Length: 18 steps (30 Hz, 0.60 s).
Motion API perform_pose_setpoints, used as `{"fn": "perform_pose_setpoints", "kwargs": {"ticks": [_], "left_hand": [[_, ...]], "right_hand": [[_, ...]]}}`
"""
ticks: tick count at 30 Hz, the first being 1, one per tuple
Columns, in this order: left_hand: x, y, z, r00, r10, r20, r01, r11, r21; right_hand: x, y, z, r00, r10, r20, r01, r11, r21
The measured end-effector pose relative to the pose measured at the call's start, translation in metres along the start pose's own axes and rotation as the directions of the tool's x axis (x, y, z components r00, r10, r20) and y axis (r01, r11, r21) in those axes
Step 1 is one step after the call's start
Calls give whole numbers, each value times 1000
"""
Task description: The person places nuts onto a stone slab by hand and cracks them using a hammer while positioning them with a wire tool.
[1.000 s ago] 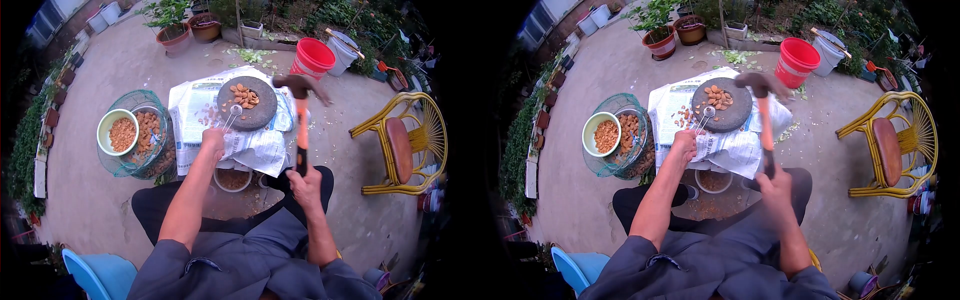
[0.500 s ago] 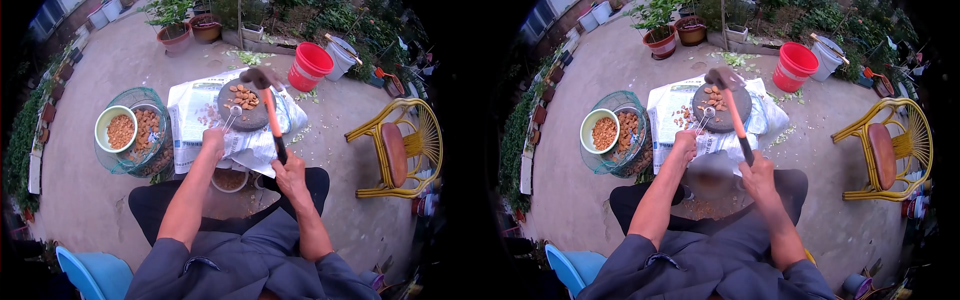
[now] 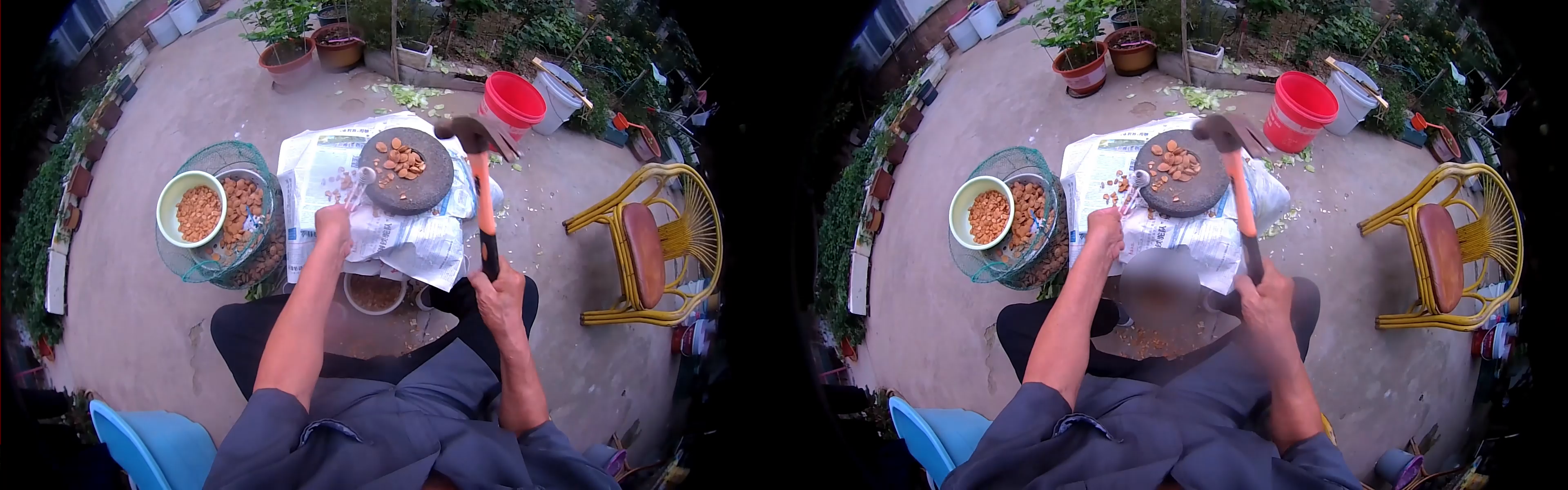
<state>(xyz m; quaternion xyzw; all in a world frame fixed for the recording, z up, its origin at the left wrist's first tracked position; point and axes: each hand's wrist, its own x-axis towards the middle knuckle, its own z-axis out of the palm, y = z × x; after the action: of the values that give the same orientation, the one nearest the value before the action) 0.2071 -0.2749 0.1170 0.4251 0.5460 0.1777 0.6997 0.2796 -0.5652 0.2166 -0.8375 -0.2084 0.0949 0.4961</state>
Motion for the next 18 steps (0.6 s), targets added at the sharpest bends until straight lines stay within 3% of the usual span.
{"fn": "perform_pose_setpoints", "kwargs": {"ticks": [4, 9, 12, 15, 18], "left_hand": [[6, 16, -24, 998, 26, -62, -27, 999, -19], [-4, 27, -35, 998, 59, -20, -61, 996, -64], [-13, 22, -19, 997, 71, -3, -71, 997, -6], [-12, 9, 10, 993, 108, 45, -110, 993, 43], [2, -15, 23, 955, 292, 54, -297, 940, 168]], "right_hand": [[-18, 59, -10, 998, 32, -45, -30, 998, 46], [-48, 112, -36, 967, 255, -13, -253, 963, 90], [-59, 72, -57, 853, 518, 57, -520, 840, 152], [-62, 81, -64, 814, 575, 83, -576, 780, 244], [-59, 87, -62, 805, 589, 76, -580, 752, 312]]}}
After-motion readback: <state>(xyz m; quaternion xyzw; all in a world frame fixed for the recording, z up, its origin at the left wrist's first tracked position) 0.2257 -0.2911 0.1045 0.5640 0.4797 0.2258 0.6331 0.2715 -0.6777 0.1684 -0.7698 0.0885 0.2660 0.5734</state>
